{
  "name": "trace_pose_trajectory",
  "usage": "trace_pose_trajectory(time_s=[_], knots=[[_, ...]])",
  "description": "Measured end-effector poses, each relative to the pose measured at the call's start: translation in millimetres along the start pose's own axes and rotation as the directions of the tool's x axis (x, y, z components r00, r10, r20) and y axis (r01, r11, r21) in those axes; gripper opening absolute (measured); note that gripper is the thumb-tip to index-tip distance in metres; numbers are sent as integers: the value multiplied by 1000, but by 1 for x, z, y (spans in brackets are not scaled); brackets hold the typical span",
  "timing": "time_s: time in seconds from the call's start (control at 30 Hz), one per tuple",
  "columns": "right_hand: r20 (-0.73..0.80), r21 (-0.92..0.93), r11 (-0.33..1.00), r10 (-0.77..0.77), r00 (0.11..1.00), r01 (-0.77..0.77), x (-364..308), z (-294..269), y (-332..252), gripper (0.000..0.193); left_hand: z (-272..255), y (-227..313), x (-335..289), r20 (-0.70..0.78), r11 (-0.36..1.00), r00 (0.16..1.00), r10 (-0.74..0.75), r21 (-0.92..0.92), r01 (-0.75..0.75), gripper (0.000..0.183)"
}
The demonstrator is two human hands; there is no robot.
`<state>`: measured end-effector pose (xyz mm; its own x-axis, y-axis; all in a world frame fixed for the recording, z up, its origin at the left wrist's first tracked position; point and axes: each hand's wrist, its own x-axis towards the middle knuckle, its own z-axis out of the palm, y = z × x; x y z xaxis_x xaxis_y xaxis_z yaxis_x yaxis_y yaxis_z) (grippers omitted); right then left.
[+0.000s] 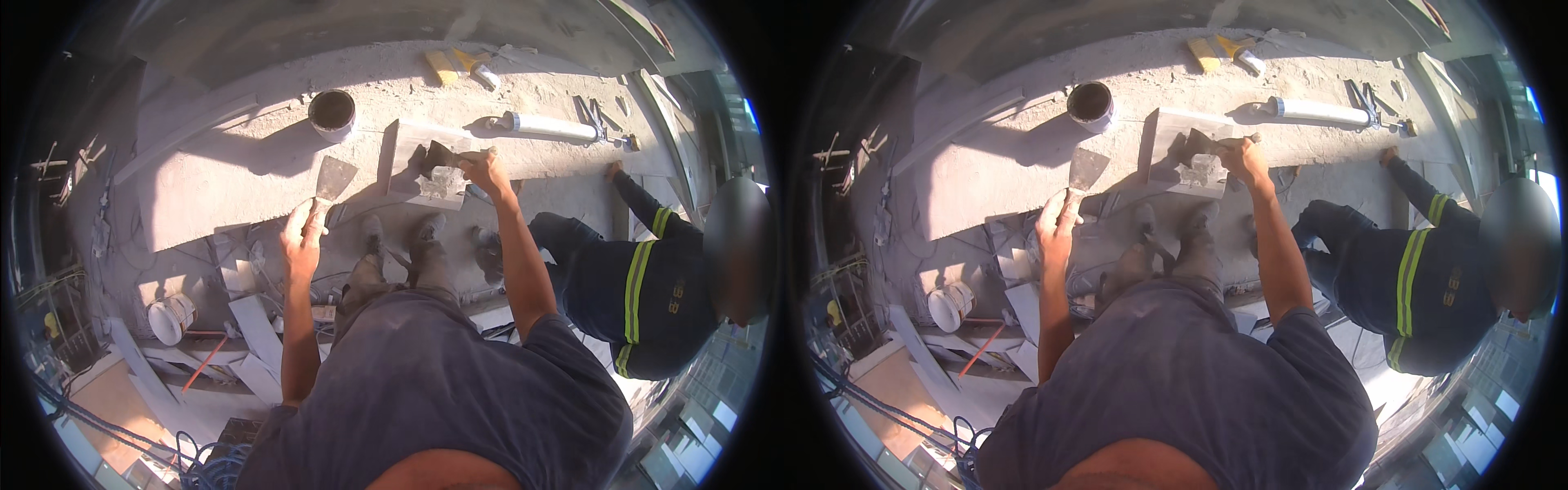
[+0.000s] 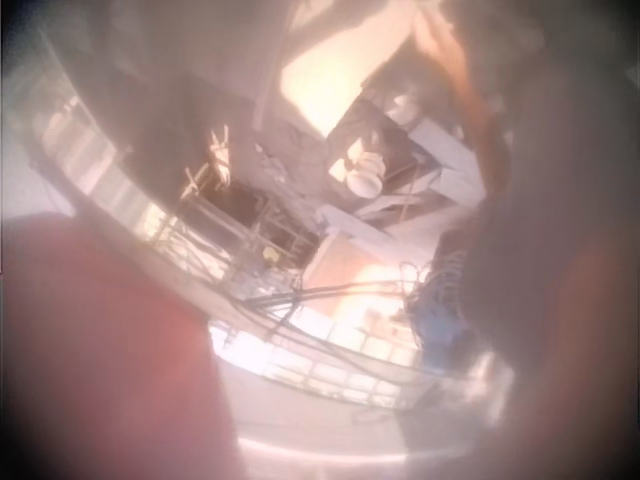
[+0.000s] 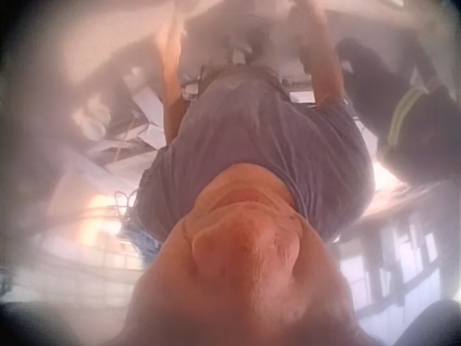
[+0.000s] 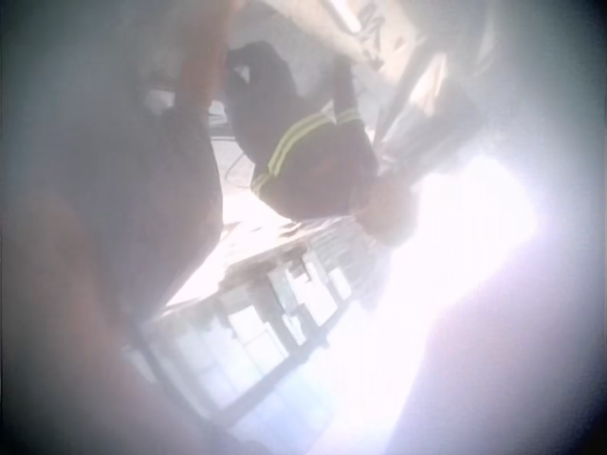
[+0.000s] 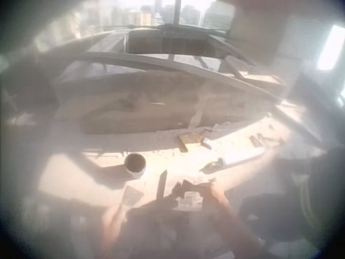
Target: The person scoops cement from a bucket and applies it to a wall using a trowel and a smaller tool. They smooth the cement on the wall and occasionally pause to adjust their position or tools.
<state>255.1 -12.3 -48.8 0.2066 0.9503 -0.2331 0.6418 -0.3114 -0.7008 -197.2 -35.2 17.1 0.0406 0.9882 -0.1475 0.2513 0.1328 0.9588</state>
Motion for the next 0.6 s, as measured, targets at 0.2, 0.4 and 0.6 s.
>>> trace_pose_trajectory(time_s=[0.2,0.4,0.6], knots=[[145,-551,824,-61,988,132,-46,-10,-49,41,2,-1,-12,-80,999,996,-45,-32,42,33],[-19,-538,829,-194,981,153,-62,17,-49,44,17,-14,-10,-76,997,996,-48,-63,43,35],[-56,-441,897,-13,998,-13,-57,11,-52,40,31,-7,-2,-8,996,999,-33,-83,32,34]])
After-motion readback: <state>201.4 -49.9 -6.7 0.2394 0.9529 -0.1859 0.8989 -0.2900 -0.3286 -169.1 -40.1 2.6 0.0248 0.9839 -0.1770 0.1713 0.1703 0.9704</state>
